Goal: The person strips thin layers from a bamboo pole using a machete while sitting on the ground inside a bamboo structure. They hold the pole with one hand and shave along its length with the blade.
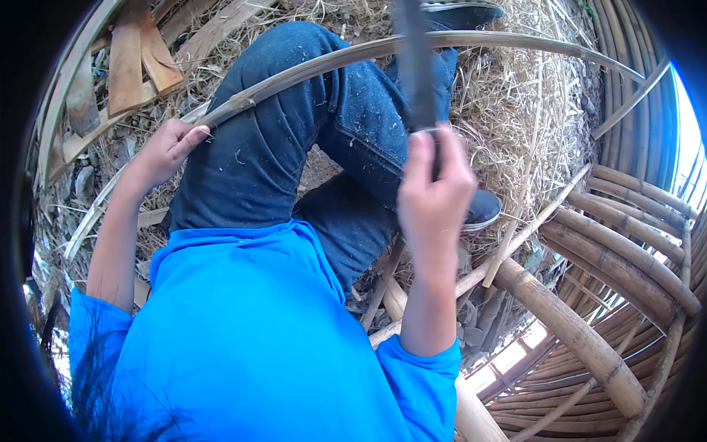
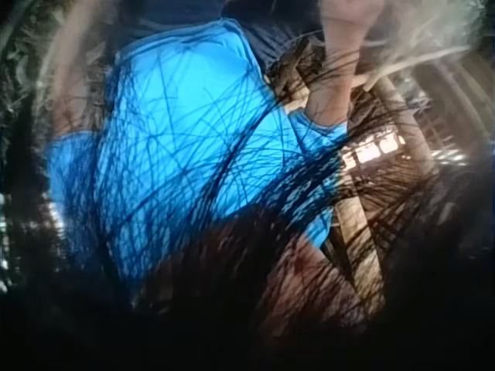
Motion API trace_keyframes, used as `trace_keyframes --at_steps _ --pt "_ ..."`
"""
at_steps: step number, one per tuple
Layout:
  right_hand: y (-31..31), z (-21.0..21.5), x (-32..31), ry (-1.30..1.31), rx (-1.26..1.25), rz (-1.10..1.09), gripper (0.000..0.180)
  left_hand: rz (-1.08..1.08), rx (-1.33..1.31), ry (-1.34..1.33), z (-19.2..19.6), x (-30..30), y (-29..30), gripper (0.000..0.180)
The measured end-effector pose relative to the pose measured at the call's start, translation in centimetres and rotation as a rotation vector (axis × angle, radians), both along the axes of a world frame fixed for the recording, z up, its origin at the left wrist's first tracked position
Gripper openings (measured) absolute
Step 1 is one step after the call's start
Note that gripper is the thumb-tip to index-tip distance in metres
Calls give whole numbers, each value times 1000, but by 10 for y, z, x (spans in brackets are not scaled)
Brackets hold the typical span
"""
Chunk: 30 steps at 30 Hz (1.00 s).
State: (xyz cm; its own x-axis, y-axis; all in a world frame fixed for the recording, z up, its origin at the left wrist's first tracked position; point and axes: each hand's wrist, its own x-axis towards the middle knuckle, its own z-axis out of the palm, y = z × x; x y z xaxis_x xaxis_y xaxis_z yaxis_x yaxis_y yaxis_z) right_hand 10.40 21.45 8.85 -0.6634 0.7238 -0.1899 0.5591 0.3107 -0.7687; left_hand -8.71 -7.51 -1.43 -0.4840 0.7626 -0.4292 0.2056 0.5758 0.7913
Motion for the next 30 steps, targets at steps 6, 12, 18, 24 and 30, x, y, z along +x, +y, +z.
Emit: trace_keyframes --at_steps 6,12,18,24,30 --pt "7 11 -11 79 -11 -52 15 13 24 -11 -1 -2 4 61" --pt "-8 2 -12 -13 65 135 20 49 37 13 -2 0 3 59" --pt "-29 -6 -6 -19 146 240 26 44 41 5 -1 4 4 58" --pt "-7 8 -10 -50 226 -17 22 -4 27 -4 6 2 1 54" --pt "11 14 -5 -94 191 -31 23 69 33 14 12 5 10 56"
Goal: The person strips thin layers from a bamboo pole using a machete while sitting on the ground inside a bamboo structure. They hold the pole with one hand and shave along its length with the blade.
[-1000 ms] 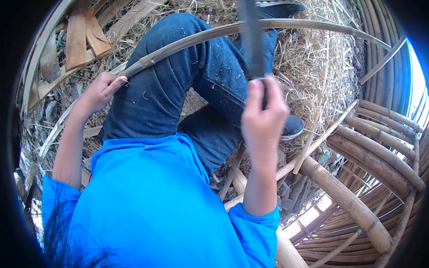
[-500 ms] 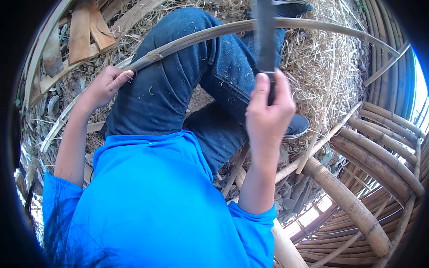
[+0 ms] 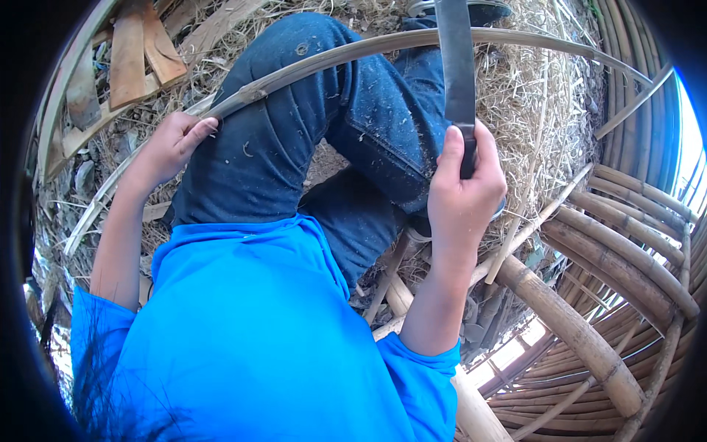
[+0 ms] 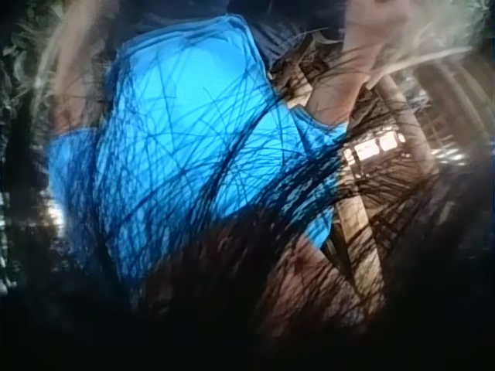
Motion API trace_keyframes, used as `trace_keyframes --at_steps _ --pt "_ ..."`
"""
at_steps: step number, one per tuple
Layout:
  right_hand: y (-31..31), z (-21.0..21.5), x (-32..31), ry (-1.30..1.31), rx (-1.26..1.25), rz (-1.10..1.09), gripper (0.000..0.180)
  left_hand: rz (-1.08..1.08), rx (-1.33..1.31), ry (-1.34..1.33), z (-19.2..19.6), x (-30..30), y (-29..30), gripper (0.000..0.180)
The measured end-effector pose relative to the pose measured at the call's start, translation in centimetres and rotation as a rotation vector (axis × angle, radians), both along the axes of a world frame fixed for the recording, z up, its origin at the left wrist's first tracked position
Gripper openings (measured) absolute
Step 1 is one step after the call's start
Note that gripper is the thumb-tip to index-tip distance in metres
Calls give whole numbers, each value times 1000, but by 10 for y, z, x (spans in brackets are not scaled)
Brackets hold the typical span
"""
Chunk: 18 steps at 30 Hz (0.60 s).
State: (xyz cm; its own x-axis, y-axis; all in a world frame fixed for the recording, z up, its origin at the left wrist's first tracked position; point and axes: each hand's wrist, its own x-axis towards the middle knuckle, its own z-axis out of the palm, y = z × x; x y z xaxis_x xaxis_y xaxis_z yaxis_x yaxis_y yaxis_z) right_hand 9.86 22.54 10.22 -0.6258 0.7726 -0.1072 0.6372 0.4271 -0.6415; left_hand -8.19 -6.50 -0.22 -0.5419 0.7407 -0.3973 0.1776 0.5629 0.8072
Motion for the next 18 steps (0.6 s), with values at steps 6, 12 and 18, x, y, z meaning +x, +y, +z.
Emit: trace_keyframes --at_steps 6,12,18 --pt "-13 -10 -1 61 -32 80 20 0 -16 30 -4 6 -2 53" --pt "-33 -26 4 136 -68 108 22 17 3 58 -3 10 -4 54" --pt "-36 -27 2 132 -123 71 20 15 0 70 4 11 -4 53"
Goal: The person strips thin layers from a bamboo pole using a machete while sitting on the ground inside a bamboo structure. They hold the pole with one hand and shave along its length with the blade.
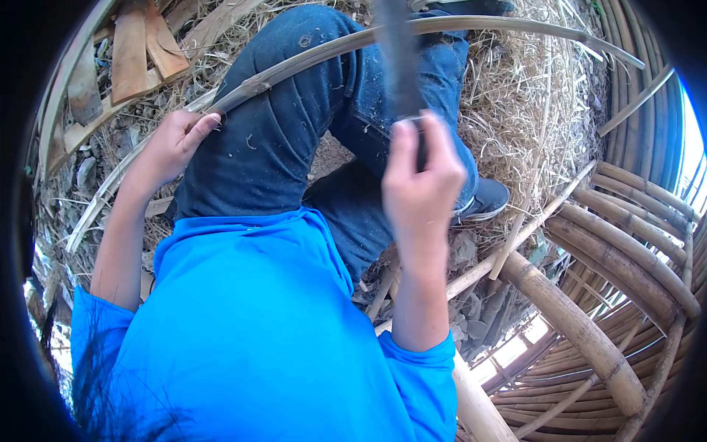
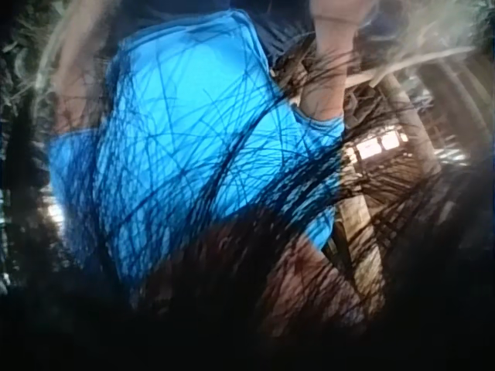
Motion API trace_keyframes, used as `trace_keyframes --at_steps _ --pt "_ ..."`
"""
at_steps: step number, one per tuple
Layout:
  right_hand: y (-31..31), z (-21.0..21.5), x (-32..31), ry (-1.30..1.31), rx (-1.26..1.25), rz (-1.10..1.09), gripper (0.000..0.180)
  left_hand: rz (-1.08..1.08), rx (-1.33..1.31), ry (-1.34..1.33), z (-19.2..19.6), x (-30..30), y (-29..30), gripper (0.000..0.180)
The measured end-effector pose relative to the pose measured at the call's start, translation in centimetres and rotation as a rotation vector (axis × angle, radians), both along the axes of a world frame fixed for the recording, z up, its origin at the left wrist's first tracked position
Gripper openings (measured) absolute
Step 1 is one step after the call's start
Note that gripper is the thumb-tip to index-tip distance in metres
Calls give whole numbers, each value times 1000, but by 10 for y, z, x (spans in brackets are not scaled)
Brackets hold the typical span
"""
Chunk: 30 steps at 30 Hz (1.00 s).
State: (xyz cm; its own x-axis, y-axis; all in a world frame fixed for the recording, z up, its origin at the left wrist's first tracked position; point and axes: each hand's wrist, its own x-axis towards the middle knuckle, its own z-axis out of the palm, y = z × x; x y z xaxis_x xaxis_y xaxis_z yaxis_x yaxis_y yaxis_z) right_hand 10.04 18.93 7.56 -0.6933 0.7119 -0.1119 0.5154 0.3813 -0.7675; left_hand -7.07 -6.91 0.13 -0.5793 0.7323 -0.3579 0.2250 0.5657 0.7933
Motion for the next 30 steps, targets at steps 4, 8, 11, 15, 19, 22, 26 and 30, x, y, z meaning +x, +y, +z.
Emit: trace_keyframes --at_steps 4,8,11,15,19,22,26,30 --pt "8 5 -2 0 -24 1 23 5 -53 -23 2 -1 4 54" --pt "-9 -7 -1 -3 88 103 21 17 -13 -27 -1 -1 2 54" --pt "-18 -3 -5 17 54 104 23 -15 -153 -7 -5 -4 -1 52" --pt "-18 -2 -8 61 139 19 22 3 -23 -69 0 0 2 52" --pt "-9 -1 -6 26 279 119 22 30 -25 -12 -4 0 0 51" --pt "-5 1 -8 25 174 0 22 30 5 -6 -2 1 2 52" --pt "-16 -2 -4 15 188 167 24 50 -46 -2 -3 2 -3 54" --pt "-18 -5 -9 49 154 -16 23 11 -89 -25 7 2 3 53"
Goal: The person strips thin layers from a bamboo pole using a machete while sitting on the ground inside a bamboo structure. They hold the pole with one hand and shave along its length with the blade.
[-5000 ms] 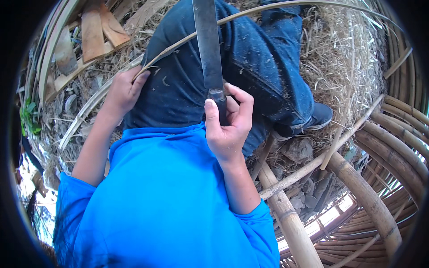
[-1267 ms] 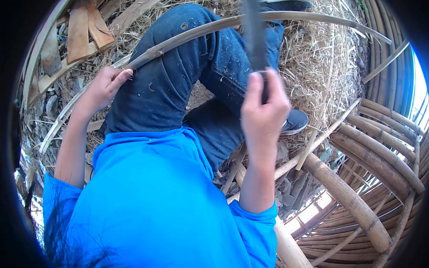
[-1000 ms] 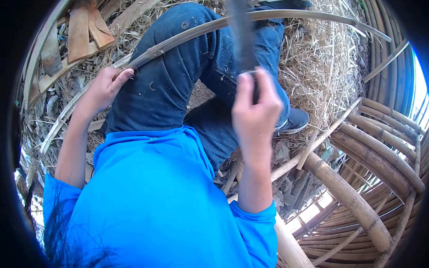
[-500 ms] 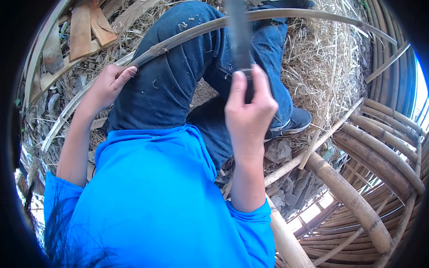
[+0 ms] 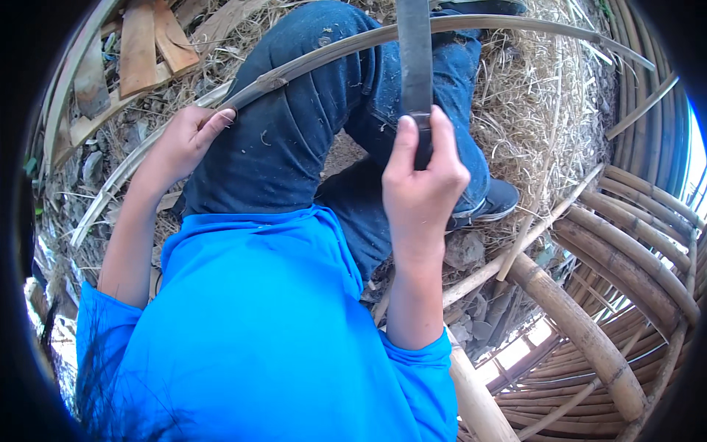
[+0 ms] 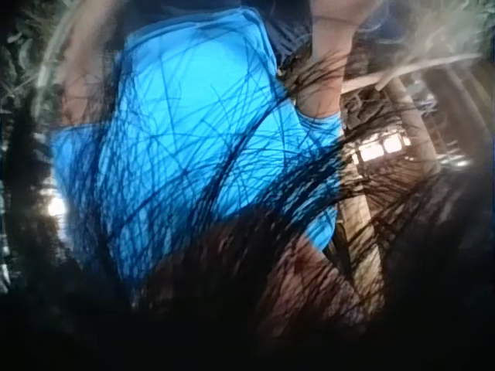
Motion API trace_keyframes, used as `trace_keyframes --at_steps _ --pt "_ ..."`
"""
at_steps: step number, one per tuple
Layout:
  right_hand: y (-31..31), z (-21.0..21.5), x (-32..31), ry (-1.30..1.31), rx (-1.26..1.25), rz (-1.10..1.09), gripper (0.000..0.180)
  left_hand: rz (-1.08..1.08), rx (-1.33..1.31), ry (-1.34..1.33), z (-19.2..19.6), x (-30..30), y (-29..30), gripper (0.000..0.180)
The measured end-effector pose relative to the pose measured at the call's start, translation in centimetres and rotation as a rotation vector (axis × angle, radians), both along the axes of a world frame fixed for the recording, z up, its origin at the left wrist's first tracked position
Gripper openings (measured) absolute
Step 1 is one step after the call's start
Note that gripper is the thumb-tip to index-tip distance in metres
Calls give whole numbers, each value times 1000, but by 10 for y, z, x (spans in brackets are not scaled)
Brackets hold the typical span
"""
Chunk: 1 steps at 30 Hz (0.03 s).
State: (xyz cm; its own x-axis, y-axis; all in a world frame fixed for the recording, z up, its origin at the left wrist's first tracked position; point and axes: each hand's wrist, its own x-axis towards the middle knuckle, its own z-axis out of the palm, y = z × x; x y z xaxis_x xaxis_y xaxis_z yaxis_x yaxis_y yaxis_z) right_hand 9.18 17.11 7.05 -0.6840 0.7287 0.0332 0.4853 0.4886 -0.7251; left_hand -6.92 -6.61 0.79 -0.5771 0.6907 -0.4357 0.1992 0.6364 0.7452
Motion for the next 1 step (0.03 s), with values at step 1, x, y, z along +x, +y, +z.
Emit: trace_keyframes --at_steps 1 --pt "-4 -3 1 -5 23 28 23 -20 -10 44 -5 1 -3 51"
